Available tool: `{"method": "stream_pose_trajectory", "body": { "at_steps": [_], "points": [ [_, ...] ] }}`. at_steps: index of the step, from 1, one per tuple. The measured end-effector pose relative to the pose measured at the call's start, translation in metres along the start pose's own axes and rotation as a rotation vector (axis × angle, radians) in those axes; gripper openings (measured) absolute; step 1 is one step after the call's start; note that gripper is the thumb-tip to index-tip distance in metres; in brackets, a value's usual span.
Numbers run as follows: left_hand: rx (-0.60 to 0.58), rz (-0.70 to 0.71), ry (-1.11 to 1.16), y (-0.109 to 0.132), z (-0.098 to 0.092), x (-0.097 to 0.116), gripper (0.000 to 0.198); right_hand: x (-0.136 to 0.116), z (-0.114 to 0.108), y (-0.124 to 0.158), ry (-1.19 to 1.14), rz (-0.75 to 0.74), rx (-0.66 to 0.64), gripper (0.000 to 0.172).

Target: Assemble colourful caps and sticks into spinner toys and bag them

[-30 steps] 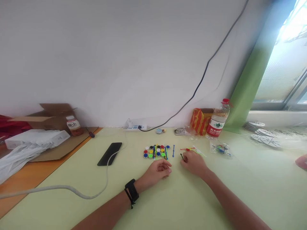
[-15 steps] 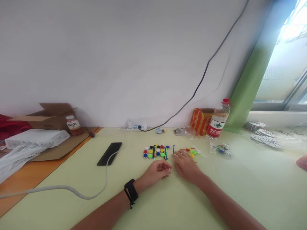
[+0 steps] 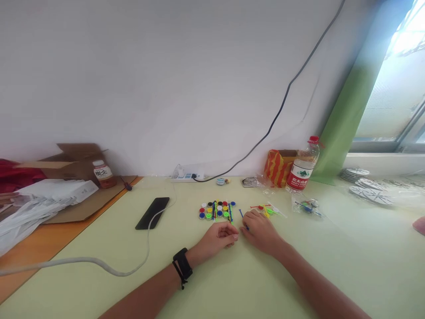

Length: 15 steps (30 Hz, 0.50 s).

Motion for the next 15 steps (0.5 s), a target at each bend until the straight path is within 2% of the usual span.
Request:
{"method": "stream_pose_trajectory", "body": {
  "at_steps": [8, 15],
  "points": [
    [0.008, -0.003, -0.02, -0.0013, -0.0005, -0.0022, 0.034, 0.0, 0.0068, -0.0007, 0.034, -0.015, -0.066, 0.018],
    [0.002, 0.014, -0.023, -0.0012, -0.0005, -0.0011, 0.036, 0.0059, 0.004, -0.002, 0.042, 0.043, -0.051, 0.013]
  ]
}}
Point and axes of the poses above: each hand's wrist, its own y-axis away from the middle knuckle, its own z-axis out of the palm, x = y × z, the point moved 10 cm from there along -y, towards the middle knuckle, and after that the axes turned 13 degrees about x, right-handed, at the moved point
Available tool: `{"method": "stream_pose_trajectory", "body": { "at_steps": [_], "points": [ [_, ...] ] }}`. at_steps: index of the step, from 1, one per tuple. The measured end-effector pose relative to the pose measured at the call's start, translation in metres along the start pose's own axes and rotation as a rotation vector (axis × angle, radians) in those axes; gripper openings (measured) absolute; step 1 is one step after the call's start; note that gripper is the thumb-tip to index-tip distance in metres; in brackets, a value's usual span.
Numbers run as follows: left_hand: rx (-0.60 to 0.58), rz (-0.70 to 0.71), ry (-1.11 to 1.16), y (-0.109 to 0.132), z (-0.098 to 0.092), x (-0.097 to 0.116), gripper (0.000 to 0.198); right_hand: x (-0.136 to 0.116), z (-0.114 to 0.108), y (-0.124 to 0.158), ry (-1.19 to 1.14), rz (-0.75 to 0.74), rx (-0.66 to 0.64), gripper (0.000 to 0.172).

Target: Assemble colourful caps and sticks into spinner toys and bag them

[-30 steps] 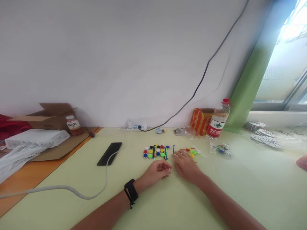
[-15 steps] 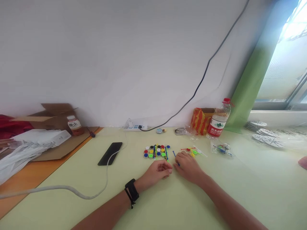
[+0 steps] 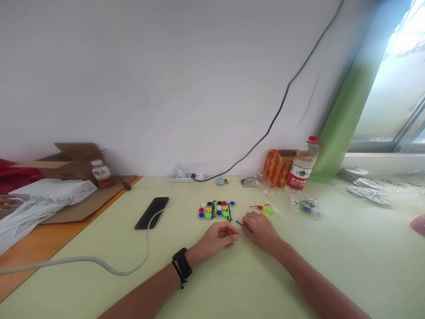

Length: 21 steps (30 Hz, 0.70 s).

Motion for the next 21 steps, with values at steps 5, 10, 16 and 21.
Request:
{"method": "stream_pose_trajectory", "body": {
  "at_steps": [5, 10, 16, 21],
  "points": [
    [-0.007, -0.006, -0.013, 0.0, 0.001, -0.001, 0.036, 0.003, -0.001, 0.002, 0.011, 0.023, 0.004, 0.016],
    [-0.005, -0.005, -0.012, 0.002, 0.002, 0.003, 0.033, 0.0, -0.001, 0.004, -0.011, 0.004, -0.047, 0.015],
    [-0.007, 0.008, -0.042, 0.002, 0.001, 0.003, 0.032, 0.01, -0.001, 0.008, -0.006, 0.047, -0.081, 0.014],
    [-0.002, 0.007, -0.046, 0.001, 0.0, 0.002, 0.034, 0.012, 0.001, 0.008, -0.024, 0.041, -0.076, 0.014]
  ]
}}
Point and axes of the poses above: each hand's wrist, its own y-axis away from the middle knuckle, its own z-axis out of the palm, x = y × z, the point moved 10 cm from there along -y, towards the middle knuckle, and after that the axes turned 13 degrees about x, right-handed, at the moved point
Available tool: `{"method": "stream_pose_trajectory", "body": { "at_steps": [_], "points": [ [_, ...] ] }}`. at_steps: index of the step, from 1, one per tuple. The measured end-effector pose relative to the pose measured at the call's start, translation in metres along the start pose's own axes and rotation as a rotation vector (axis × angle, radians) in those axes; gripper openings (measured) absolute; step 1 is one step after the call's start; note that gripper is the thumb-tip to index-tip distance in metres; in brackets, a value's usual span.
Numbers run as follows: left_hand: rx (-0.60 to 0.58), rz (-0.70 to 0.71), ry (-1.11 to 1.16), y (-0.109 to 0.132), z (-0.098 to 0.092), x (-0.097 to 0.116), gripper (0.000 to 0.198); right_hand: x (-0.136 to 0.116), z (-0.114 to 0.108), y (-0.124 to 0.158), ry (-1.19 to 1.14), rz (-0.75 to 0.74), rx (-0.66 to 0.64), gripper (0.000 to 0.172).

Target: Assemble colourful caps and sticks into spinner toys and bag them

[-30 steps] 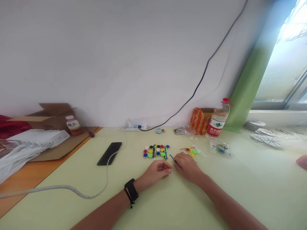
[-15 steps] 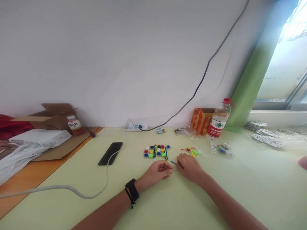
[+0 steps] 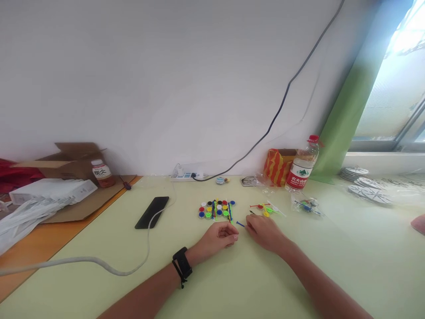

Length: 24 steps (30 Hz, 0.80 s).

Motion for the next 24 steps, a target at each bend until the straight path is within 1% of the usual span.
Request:
{"method": "stream_pose_trajectory", "body": {
  "at_steps": [3, 5, 8, 11, 15, 19, 24],
  "points": [
    [-0.006, -0.001, -0.006, 0.001, 0.001, 0.002, 0.034, 0.0, -0.003, -0.003, -0.017, 0.0, 0.049, 0.014],
    [-0.01, 0.001, -0.005, 0.001, 0.001, 0.002, 0.034, 0.002, -0.006, -0.005, -0.049, 0.027, 0.088, 0.014],
    [-0.015, 0.002, 0.003, 0.001, 0.002, 0.002, 0.033, 0.007, -0.01, -0.008, -0.148, 0.077, 0.151, 0.014],
    [-0.022, 0.001, -0.005, 0.001, 0.002, 0.001, 0.035, 0.009, -0.016, -0.01, -0.242, 0.086, 0.225, 0.013],
    [-0.015, 0.002, -0.013, 0.001, 0.002, 0.001, 0.035, 0.007, -0.024, -0.009, -0.311, 0.057, 0.314, 0.018],
    [-0.017, 0.005, -0.012, 0.002, 0.002, 0.003, 0.034, 0.009, -0.03, -0.009, -0.36, 0.062, 0.386, 0.023],
    [-0.023, 0.016, -0.028, 0.002, 0.003, 0.004, 0.034, 0.01, -0.034, -0.009, -0.433, 0.055, 0.453, 0.03]
  ]
}}
Point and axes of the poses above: each hand's wrist, its own y-axis away from the middle knuckle, its own z-axis out of the palm, x = y × z, the point moved 10 cm from there along -y, towards the middle knuckle, and after that the axes turned 13 degrees about x, right-handed, at the moved point
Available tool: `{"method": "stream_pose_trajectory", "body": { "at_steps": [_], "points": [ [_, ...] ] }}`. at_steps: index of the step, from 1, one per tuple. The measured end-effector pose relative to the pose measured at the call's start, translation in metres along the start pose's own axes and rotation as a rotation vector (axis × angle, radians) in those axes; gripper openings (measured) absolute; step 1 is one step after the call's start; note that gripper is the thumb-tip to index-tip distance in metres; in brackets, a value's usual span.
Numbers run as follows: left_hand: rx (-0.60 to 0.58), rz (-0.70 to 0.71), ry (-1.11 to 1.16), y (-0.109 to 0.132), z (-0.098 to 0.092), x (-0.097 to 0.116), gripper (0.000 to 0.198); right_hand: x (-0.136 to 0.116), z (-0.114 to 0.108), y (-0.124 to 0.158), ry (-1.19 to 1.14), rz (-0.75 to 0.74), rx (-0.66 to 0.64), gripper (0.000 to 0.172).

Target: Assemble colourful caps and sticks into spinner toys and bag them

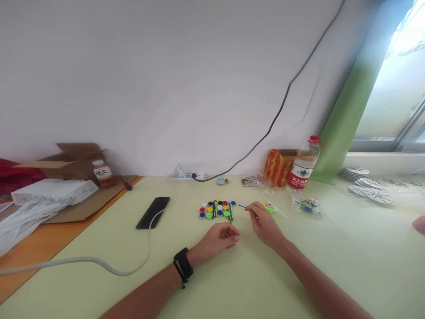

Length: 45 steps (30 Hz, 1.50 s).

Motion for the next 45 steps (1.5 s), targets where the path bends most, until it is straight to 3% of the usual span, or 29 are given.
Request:
{"method": "stream_pose_trajectory", "body": {
  "at_steps": [4, 12, 24, 36, 45],
  "points": [
    [0.001, 0.003, 0.004, -0.001, 0.0, -0.001, 0.034, 0.003, 0.004, 0.001, -0.058, 0.012, -0.019, 0.036],
    [-0.003, 0.011, -0.012, 0.0, 0.001, 0.001, 0.031, 0.017, 0.004, 0.001, -0.073, 0.112, -0.024, 0.025],
    [0.005, 0.014, -0.036, 0.001, 0.001, 0.0, 0.03, 0.016, 0.02, 0.009, 0.012, 0.017, -0.091, 0.039],
    [-0.011, 0.034, -0.041, 0.002, 0.002, 0.003, 0.023, 0.021, 0.034, 0.024, -0.006, 0.127, -0.217, 0.058],
    [-0.009, 0.038, -0.043, 0.003, 0.002, 0.002, 0.022, 0.024, 0.038, 0.026, -0.003, 0.126, -0.253, 0.061]
  ]
}}
Point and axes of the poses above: each hand's wrist, its own y-axis away from the middle knuckle, its own z-axis out of the palm, x = y × z, the point moved 10 cm from there along -y, towards the middle knuckle, and after that the axes turned 13 degrees about x, right-handed, at the moved point
